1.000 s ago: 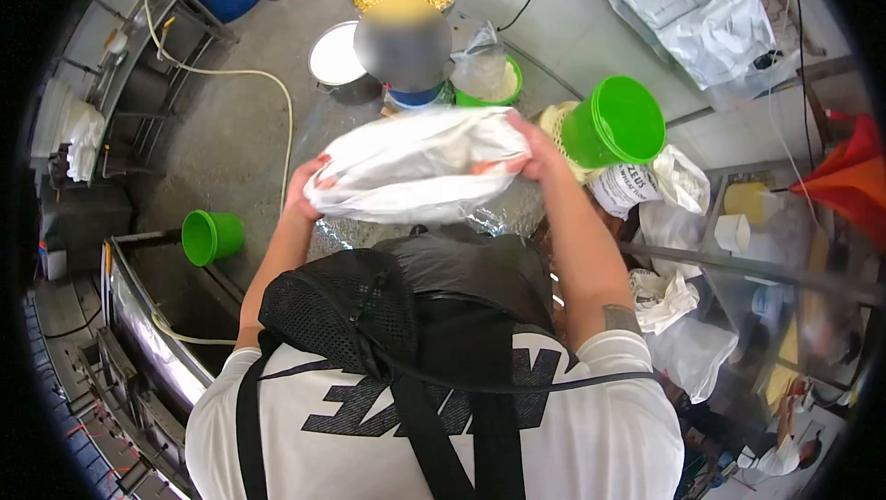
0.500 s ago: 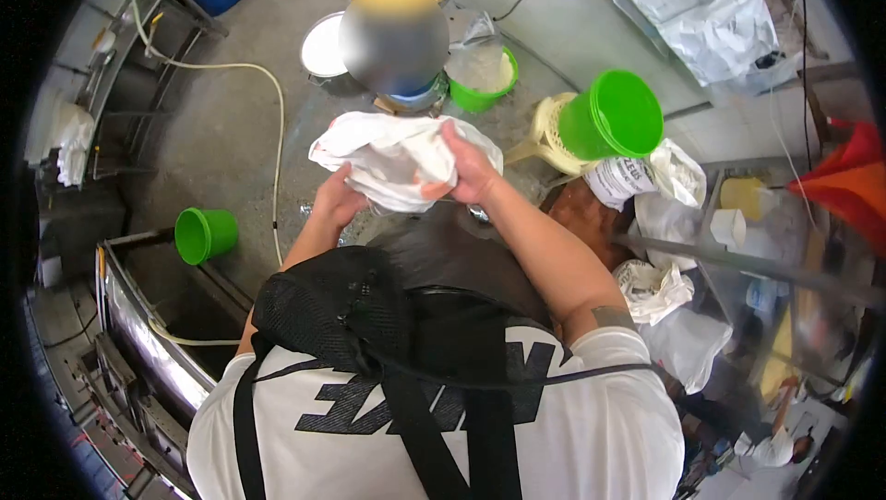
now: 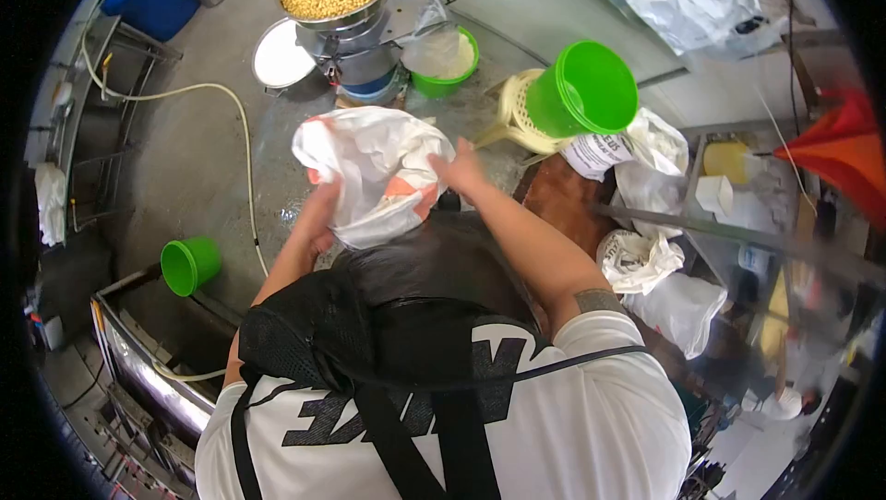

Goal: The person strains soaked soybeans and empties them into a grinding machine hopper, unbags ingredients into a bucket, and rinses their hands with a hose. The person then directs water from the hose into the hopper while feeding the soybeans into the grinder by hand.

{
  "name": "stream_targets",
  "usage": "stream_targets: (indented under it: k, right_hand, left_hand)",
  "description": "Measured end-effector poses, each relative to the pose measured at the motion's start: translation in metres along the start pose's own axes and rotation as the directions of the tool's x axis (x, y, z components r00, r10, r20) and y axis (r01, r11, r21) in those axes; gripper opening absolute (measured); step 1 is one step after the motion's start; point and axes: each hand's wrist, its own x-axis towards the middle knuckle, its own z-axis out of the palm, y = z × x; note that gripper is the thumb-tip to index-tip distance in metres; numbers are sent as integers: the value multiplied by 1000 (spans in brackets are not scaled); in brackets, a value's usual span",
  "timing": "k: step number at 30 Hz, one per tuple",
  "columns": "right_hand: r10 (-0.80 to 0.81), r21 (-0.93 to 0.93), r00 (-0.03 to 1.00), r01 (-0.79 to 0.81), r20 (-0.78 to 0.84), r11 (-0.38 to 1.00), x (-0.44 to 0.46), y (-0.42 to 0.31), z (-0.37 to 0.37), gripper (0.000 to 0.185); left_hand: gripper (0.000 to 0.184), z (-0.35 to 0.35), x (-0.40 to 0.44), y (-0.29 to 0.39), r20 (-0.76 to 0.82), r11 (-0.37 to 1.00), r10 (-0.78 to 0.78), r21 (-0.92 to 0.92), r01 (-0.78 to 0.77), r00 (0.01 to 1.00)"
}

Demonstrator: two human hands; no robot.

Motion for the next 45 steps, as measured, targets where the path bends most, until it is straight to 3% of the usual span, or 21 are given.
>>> stream_targets:
  k: [1, 3, 5, 10, 12, 14, 15, 17, 18, 19, 20, 23, 24, 25, 27, 29, 32, 35, 40, 43, 45]
  right_hand:
    - [-426, -357, 885, 343, -188, 869, 16, 16, 16, 66]
    - [-576, -439, 804, 469, -148, 767, 27, 6, 25, 65]
    - [-319, -452, 862, 484, 395, 749, 24, -38, 12, 61]
    - [-132, -431, 897, 327, 422, 841, 117, -1, 79, 45]
    - [-125, -366, 910, 281, 396, 887, 149, 8, 111, 42]
    - [-84, -66, 594, 226, 800, 972, 180, 24, 148, 40]
    - [-69, -66, 579, 209, 812, 976, 197, 28, 160, 40]
    - [104, -6, 472, -204, 875, 979, 240, 33, 177, 39]
    - [27, 73, 572, -152, 820, 986, 277, 52, 185, 40]
    - [-45, 140, 660, -92, 750, 986, 315, 78, 186, 42]
    - [46, 51, 804, -95, 593, 994, 342, 81, 176, 46]
    - [228, 136, 923, -280, 310, 950, 479, 161, 166, 82]
    - [190, 318, 977, -212, 99, 924, 513, 192, 171, 83]
    - [270, 360, 955, -297, 125, 884, 531, 173, 151, 77]
    - [387, 509, 921, -354, 44, 785, 597, 186, 148, 69]
    - [323, 723, 946, -212, -17, 657, 598, 164, 140, 54]
    - [332, 843, 942, -139, -50, 520, 647, 189, 155, 43]
    - [370, 902, 923, -68, -105, 427, 652, 187, 161, 36]
    - [188, 829, 982, -117, 15, 547, 630, 227, 132, 50]
    - [222, 771, 975, -137, -6, 622, 577, 256, 124, 49]
    - [214, 730, 977, -150, 5, 666, 541, 272, 117, 47]
  left_hand:
    - [59, 15, -4, 4, -17, 1000, 1, -3, -1, 1000]
    - [60, 48, -20, 26, 171, 992, -74, -90, 90, 983]
    - [61, 49, -25, 35, 139, 990, -90, -93, 104, 986]
    - [66, -14, -38, 65, -173, 999, -30, 35, 36, 985]
    - [54, -67, -23, 67, -436, 695, 186, 692, 196, 881]
    - [39, -111, -9, 60, -652, 819, 207, 524, 236, 729]
    - [40, -145, -2, 51, -709, 799, 255, 537, 270, 658]
    - [45, -203, 9, 22, -796, 748, 388, 566, 346, 464]
    - [47, -216, 14, 20, -831, 721, 404, 547, 425, 382]
    - [48, -261, 11, 2, -695, 438, 599, 700, 564, 398]
    - [51, -245, 11, 5, -714, 408, 605, 658, 633, 352]
    - [50, -235, 31, -6, -719, 268, 647, 527, 806, 255]
    - [51, -218, 45, -5, -748, 287, 621, 496, 819, 236]
    - [51, -204, 62, -6, -771, 305, 599, 469, 829, 216]
    - [49, -213, 92, -30, -765, 295, 603, 476, 829, 225]
    - [47, -231, 124, -62, -667, 272, 646, 655, 705, 370]
    - [48, -230, 196, -101, -725, 578, 477, 684, 444, 497]
    - [54, -176, 277, -101, -801, 877, 174, 390, 280, 572]
    - [64, -213, 373, -164, -586, 975, 65, 210, 74, 808]
    - [60, -187, 399, -165, -588, 849, 126, 480, 219, 799]
    - [60, -185, 419, -174, -575, 881, 135, 443, 168, 807]
